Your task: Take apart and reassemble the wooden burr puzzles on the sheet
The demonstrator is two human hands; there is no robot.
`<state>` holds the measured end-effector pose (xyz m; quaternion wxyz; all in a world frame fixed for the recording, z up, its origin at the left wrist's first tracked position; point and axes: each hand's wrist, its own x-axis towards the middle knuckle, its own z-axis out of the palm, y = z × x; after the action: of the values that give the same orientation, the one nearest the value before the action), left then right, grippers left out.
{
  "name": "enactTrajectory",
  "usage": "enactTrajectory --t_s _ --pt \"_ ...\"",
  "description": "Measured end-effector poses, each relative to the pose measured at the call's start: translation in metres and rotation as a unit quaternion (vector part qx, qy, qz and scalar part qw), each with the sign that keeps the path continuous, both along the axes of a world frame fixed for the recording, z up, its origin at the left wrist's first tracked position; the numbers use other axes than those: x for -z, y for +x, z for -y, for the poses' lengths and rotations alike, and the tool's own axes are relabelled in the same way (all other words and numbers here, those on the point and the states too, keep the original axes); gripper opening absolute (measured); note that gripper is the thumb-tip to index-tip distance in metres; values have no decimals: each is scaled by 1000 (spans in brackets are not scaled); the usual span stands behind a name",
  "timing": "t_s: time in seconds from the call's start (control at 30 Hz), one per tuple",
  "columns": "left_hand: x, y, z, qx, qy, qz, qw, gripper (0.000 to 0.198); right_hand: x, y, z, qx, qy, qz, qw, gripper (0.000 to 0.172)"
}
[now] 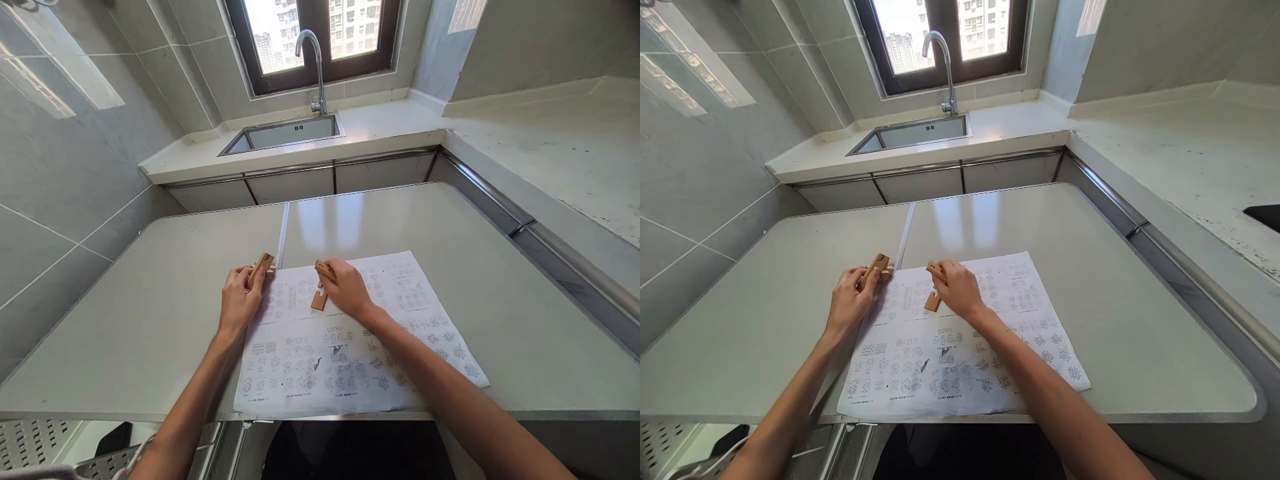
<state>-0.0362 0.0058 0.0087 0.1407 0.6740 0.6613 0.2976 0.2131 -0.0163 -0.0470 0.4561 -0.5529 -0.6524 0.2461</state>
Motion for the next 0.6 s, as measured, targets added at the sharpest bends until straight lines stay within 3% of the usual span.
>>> enactTrajectory --t_s 0.2,0.33,0.47,0.6 --pt "-3 18 1 42 46 58 996 42 -6 0 0 -16 -30 -69 997 26" --pt "-10 44 10 149 32 143 978 42 -10 1 -3 -38 -85 -218 971 35" --pt "-12 67 13 221 11 176 959 36 -12 3 -6 -74 -87 -261 958 39" --pt "-5 78 6 206 -33 285 935 39 -15 11 -8 4 -49 -280 959 40"
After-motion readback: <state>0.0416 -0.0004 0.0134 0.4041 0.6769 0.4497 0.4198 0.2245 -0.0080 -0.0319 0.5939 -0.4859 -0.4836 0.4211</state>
